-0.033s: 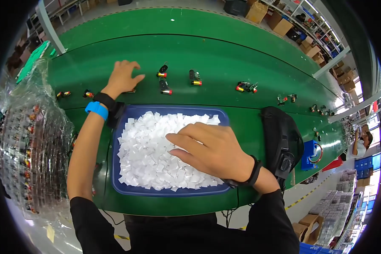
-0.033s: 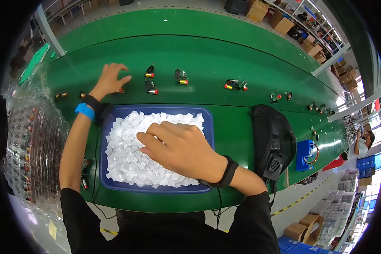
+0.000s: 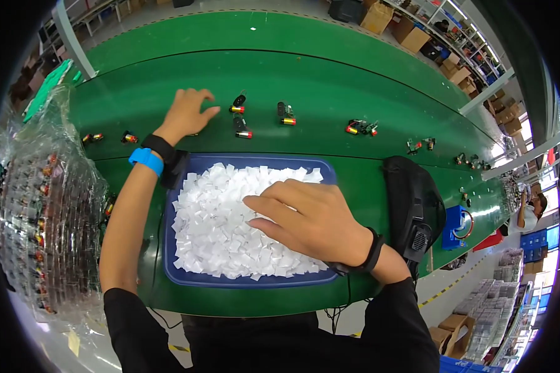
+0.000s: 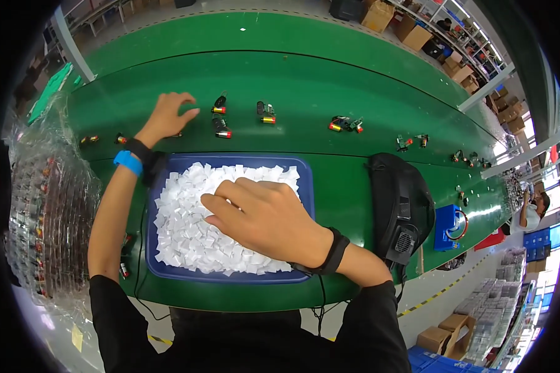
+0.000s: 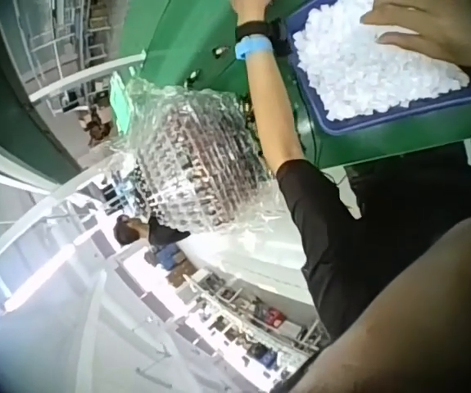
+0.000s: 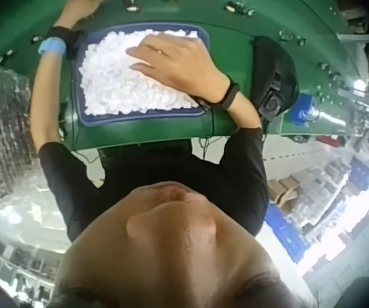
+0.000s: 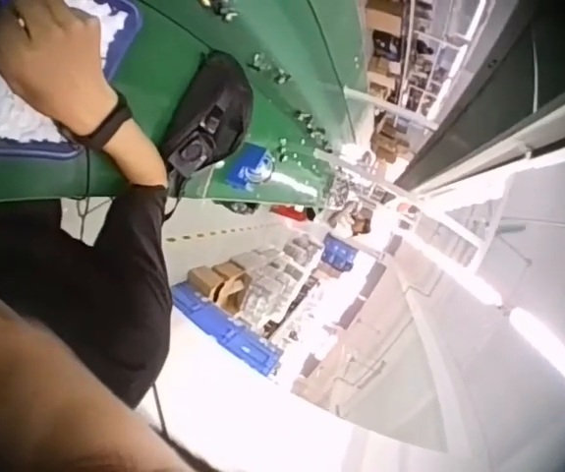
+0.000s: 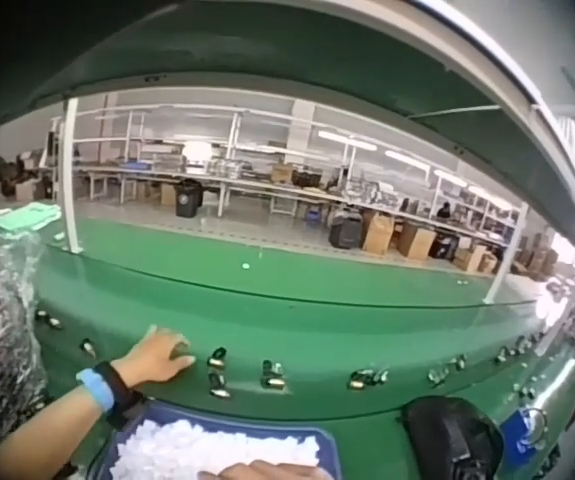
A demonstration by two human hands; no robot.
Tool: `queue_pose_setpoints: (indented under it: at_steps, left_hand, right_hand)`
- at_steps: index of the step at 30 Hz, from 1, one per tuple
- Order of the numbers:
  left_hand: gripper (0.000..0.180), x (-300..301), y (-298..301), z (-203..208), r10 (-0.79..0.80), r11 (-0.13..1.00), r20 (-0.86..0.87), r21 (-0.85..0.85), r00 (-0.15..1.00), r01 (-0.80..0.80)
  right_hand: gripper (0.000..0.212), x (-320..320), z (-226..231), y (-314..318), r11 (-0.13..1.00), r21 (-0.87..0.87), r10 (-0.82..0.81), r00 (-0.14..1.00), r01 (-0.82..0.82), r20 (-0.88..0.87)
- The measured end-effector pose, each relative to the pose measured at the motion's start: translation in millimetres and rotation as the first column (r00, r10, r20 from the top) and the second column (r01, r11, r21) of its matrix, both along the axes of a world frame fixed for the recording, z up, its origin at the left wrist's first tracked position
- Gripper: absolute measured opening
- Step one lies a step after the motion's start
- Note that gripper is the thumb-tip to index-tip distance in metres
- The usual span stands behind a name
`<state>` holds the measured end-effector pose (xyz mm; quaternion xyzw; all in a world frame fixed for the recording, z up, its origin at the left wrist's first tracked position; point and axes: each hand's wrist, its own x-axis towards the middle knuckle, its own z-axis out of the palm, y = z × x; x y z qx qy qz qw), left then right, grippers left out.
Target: The person assembles electronic components by hand by picking up a battery and a circuit board, fitting them together, and wrapping them with white tape. After testing the assembly to ensure a green light flashes, the person places the completed unit onto the green workbench.
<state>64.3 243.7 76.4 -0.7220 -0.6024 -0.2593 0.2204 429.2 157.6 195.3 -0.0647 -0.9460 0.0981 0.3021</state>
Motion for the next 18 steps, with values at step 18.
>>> queue_pose_setpoints:
  at_steps: [18]
  left_hand:
    - [0.025,163,-169,110,0.179,0.824,0.883,-0.375,0.433,0.424]
  right_hand:
    - [0.032,-1,-1,16,0.967,-0.113,-0.240,0.966,0.229,-0.092]
